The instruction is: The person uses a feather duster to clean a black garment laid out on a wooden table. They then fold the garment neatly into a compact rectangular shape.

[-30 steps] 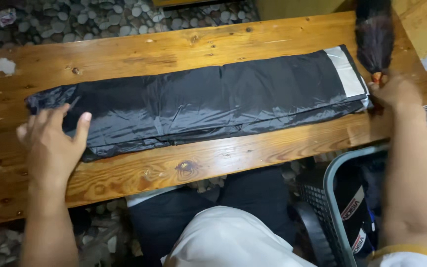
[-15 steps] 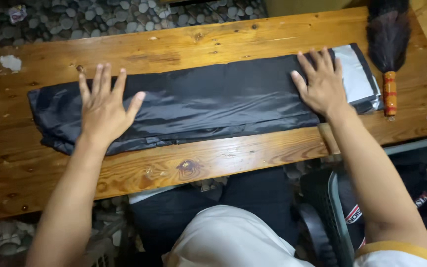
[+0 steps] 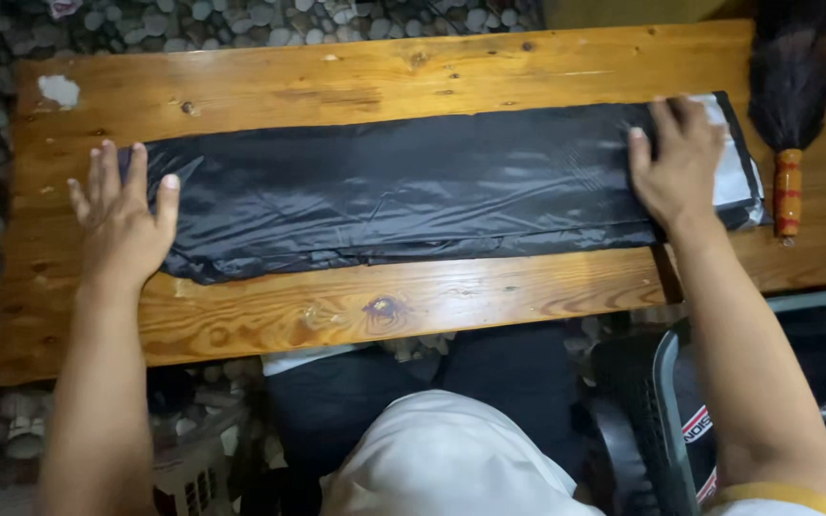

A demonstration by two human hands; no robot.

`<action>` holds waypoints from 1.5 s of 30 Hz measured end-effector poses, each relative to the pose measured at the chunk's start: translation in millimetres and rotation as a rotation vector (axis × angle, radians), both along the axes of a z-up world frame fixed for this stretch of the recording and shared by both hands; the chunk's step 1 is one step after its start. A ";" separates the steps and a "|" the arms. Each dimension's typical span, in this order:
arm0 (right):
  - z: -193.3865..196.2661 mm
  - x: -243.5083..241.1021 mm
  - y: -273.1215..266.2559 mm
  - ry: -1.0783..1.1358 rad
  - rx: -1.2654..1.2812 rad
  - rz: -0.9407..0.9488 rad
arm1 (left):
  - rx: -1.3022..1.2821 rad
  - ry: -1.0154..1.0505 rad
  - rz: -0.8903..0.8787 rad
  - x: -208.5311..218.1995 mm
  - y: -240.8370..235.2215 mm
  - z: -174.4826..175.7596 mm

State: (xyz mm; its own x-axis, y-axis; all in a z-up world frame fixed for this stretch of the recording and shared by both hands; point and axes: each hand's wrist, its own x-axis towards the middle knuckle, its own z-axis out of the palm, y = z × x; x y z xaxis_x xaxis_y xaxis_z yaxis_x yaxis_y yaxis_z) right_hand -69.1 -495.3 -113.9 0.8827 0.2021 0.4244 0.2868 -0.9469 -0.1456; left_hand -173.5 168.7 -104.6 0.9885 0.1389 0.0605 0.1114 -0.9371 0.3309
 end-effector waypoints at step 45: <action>106.4 -90.4 7.7 0.297 1.948 -0.583 | -1.090 -0.084 0.392 -9.1 5.6 -12.8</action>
